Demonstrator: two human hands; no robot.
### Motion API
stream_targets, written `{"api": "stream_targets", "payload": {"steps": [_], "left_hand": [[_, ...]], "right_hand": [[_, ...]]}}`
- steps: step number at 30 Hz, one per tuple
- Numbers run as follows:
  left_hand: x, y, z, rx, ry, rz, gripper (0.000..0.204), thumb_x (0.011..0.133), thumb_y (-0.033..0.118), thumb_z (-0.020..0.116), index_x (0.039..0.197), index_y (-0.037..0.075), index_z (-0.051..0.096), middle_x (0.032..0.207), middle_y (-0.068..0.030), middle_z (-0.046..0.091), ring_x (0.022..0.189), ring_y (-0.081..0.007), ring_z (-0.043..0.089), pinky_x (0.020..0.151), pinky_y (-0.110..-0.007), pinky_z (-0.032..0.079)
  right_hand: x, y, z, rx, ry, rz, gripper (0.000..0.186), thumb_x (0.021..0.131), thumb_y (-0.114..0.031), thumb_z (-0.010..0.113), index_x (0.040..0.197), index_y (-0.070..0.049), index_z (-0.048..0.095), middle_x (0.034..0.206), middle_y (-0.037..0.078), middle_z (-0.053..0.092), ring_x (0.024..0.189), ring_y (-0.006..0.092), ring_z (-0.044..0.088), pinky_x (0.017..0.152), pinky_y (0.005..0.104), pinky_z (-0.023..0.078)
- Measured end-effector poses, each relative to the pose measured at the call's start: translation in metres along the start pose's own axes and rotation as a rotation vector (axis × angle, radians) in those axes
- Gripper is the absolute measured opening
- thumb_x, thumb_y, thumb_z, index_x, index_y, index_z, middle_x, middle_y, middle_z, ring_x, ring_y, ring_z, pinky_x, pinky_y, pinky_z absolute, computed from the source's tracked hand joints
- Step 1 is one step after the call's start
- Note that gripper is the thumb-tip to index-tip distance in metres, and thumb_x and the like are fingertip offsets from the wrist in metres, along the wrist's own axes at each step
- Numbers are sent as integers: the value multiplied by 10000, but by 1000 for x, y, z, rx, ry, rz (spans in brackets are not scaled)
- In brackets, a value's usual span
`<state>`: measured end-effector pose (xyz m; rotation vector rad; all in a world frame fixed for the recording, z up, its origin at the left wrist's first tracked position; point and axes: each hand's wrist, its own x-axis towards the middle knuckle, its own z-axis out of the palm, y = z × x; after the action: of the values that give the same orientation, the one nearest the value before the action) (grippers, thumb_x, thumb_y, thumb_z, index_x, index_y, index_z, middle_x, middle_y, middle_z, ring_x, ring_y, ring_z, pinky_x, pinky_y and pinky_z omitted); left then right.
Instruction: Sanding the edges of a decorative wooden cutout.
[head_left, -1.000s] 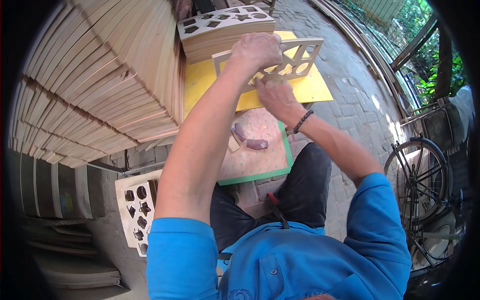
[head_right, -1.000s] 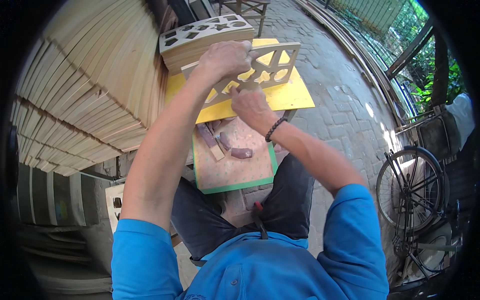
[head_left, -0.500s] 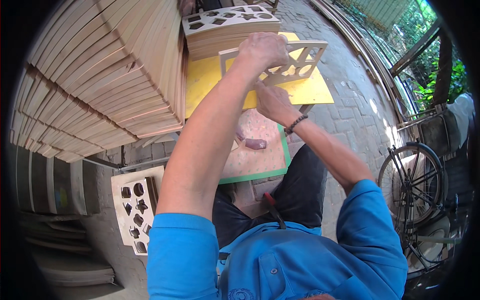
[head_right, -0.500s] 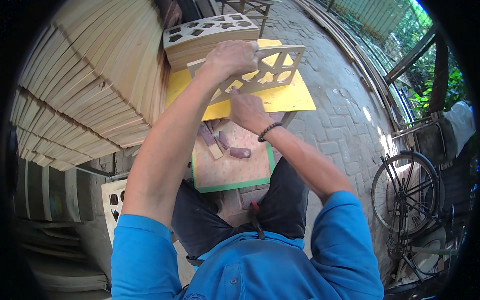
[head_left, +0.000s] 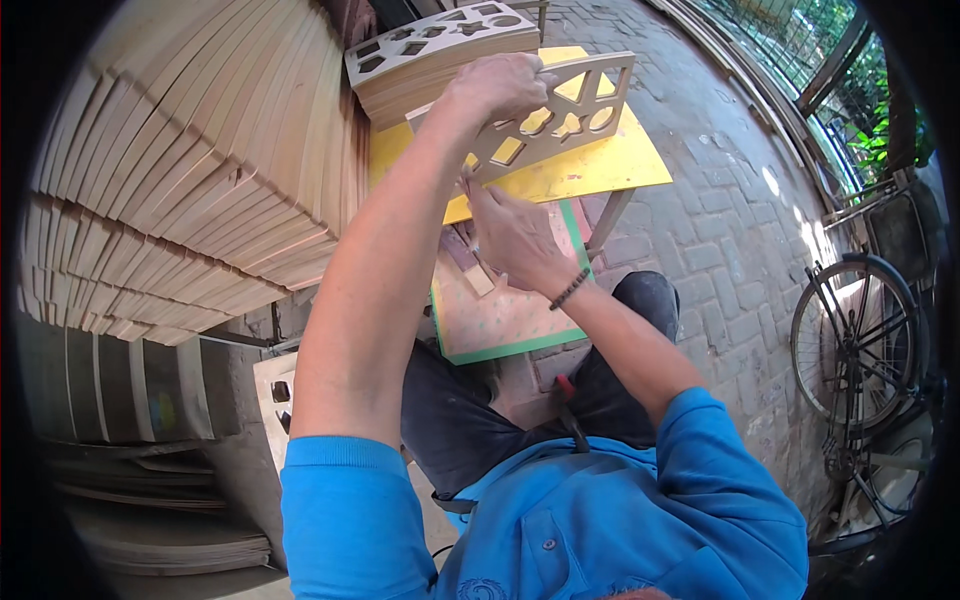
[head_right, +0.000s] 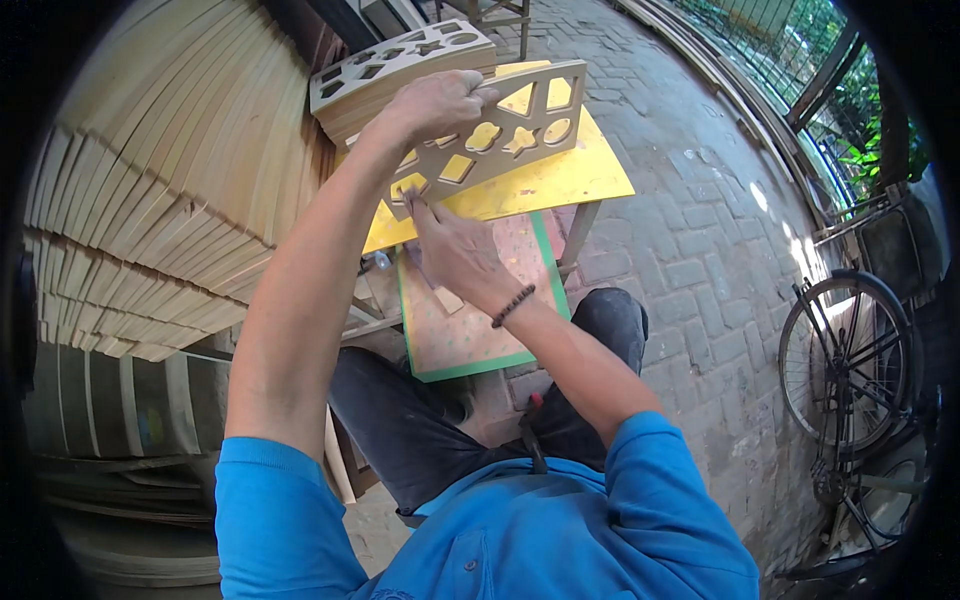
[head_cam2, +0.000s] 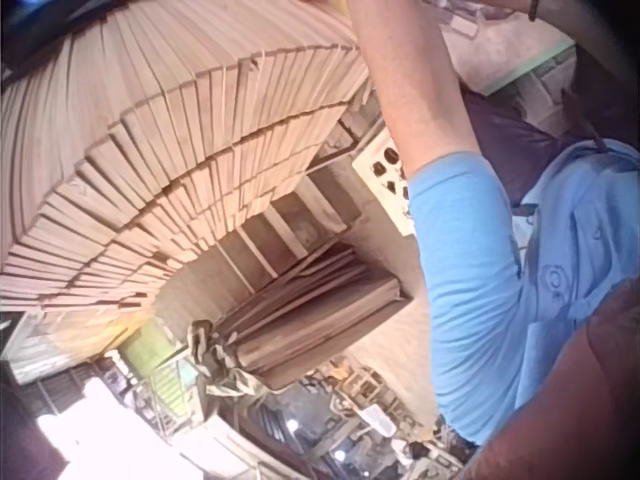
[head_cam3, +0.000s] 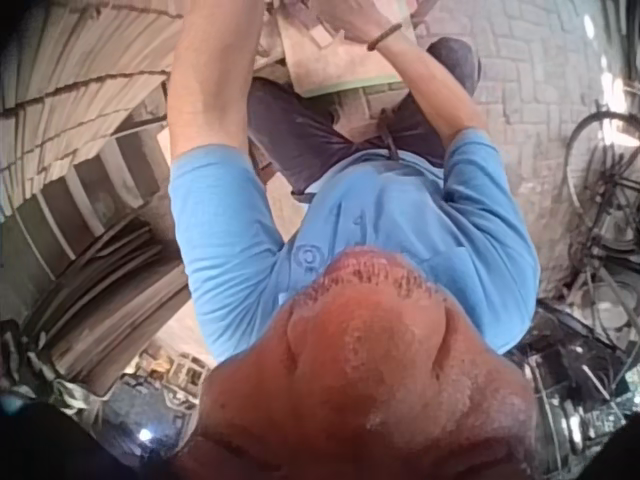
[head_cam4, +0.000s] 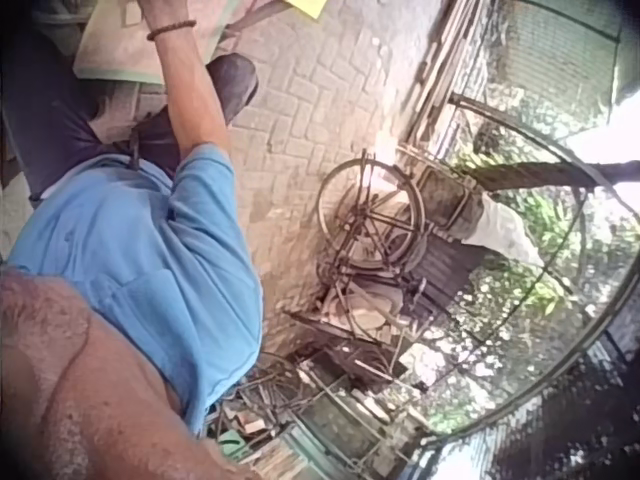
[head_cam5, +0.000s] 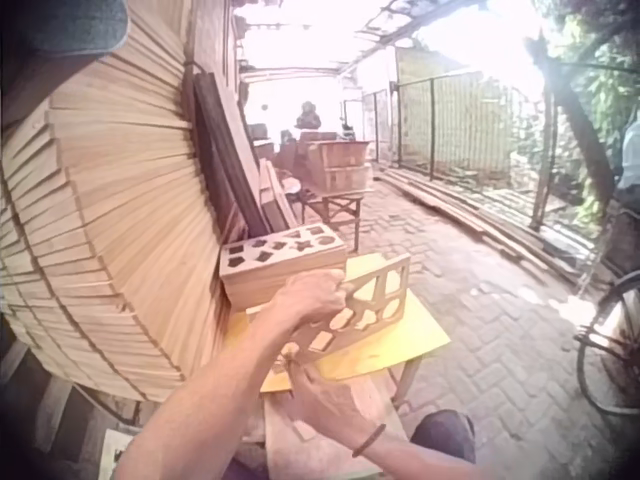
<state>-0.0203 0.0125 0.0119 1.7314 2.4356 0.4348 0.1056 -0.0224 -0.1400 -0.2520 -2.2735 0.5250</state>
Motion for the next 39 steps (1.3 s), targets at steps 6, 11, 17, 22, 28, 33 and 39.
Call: {"api": "stream_targets", "payload": {"steps": [6,11,17,22,28,33,39], "left_hand": [[5,4,7,19,75,16,412,1019,432,500,1130,70,663,1078,-170,722,1084,-358,661,922,-480,492],[-1,3,5,59,58,30,429,1025,440,484,1165,73,656,1104,-192,717,1100,-372,656,935,-490,490],[-2,8,4,49,34,84,435,1033,437,472,1174,66,652,1127,-201,709,1104,-381,652,940,-492,489],[2,-3,5,49,12,57,454,1037,444,467,1184,54,646,1148,-210,703,1123,-384,646,955,-492,485],[2,3,8,45,22,67,469,1040,446,458,1190,43,647,1175,-214,697,1159,-374,637,982,-492,477],[2,-5,11,19,61,95,472,1042,436,455,1187,27,643,1173,-217,698,1155,-384,636,990,-486,477],[7,15,12,25,-7,29,432,1017,413,497,1222,82,684,1283,-141,680,1221,-322,620,1023,-456,492]], "right_hand": [[17,9,18,-175,-174,20,352,840,-9,550,1173,72,630,789,192,666,718,334,694,612,444,523],[47,-18,7,1544,-40,1010,100,962,-91,569,883,-33,588,703,57,602,563,159,575,495,294,431],[32,-15,30,1073,-1,678,99,947,-74,587,1005,-4,626,725,65,636,544,175,590,468,301,416],[15,3,10,-507,-307,-200,231,826,-96,619,1038,-10,648,768,120,693,671,249,717,515,338,475],[44,12,-33,-761,-326,-415,215,851,-139,623,1022,-10,645,830,103,673,755,221,686,672,373,439],[30,23,-15,-791,-198,-497,292,861,-151,635,1089,30,653,712,42,649,641,192,639,584,361,446],[20,30,41,69,-197,-31,302,864,-95,596,1044,147,575,614,121,628,533,252,597,498,419,463]]}}
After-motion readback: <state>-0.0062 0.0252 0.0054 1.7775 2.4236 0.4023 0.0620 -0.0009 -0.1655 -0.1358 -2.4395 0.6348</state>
